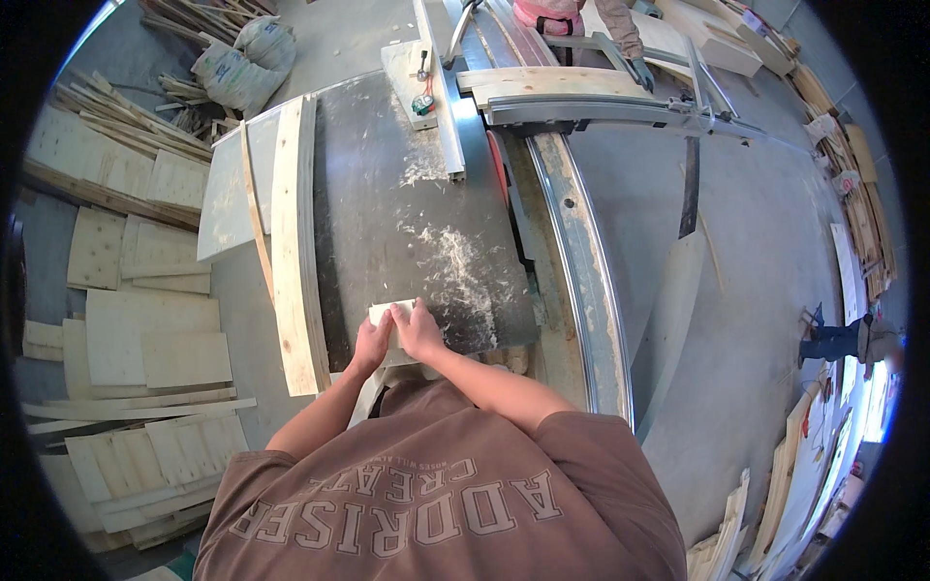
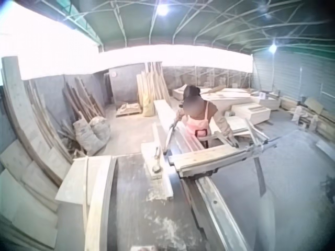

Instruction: The person feeds small wooden blocks into a table saw to cut them into smaller pieces. They collect the cut pieces and place them into a white bag, then continue cutting more blocks.

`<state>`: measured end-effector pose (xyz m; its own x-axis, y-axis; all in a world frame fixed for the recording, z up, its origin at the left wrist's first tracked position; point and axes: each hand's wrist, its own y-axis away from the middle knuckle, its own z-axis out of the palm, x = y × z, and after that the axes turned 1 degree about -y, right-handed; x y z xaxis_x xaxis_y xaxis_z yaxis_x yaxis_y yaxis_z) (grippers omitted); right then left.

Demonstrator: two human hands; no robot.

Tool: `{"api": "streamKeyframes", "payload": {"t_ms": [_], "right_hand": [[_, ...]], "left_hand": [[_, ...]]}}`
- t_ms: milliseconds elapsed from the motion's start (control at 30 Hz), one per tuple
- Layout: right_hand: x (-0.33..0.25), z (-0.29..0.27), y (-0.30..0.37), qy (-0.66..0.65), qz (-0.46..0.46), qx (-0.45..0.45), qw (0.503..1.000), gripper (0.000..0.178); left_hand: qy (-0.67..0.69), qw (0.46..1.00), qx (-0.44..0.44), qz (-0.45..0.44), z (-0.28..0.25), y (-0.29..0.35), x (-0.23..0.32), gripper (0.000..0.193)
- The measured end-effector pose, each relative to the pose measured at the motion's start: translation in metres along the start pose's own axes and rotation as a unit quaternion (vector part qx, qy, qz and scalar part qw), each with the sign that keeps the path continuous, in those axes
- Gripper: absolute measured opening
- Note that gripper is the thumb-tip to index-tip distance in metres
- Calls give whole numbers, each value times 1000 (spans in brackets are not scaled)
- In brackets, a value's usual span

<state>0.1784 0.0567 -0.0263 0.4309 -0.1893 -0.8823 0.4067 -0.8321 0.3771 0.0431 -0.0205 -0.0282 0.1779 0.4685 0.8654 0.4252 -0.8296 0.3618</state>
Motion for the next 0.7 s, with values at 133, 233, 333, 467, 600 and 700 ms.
{"api": "streamKeyframes", "payload": {"t_ms": [133, 233, 333, 467, 600, 700], "right_hand": [[-5, -3, 1, 4, -4, -7, 1000, 78], [-5, -5, 0, 18, 2, -15, 1000, 86], [-5, -6, 0, 15, 1, -20, 1000, 87], [-6, -5, 2, 16, 0, -15, 1000, 84], [-8, -5, 2, 9, 4, -21, 1000, 79], [-5, -4, 1, 8, -4, -12, 1000, 77]], "left_hand": [[-19, 1000, 8, 0, -1, 3, 9, 44], [-38, 999, -2, 12, -2, 1, 10, 44], [-39, 999, 4, 6, -1, 1, 9, 44], [-30, 1000, 0, 6, -3, 1, 6, 44], [-35, 999, -2, 7, -4, 0, 2, 44], [-42, 999, -2, 1, -4, 1, 6, 45]]}}
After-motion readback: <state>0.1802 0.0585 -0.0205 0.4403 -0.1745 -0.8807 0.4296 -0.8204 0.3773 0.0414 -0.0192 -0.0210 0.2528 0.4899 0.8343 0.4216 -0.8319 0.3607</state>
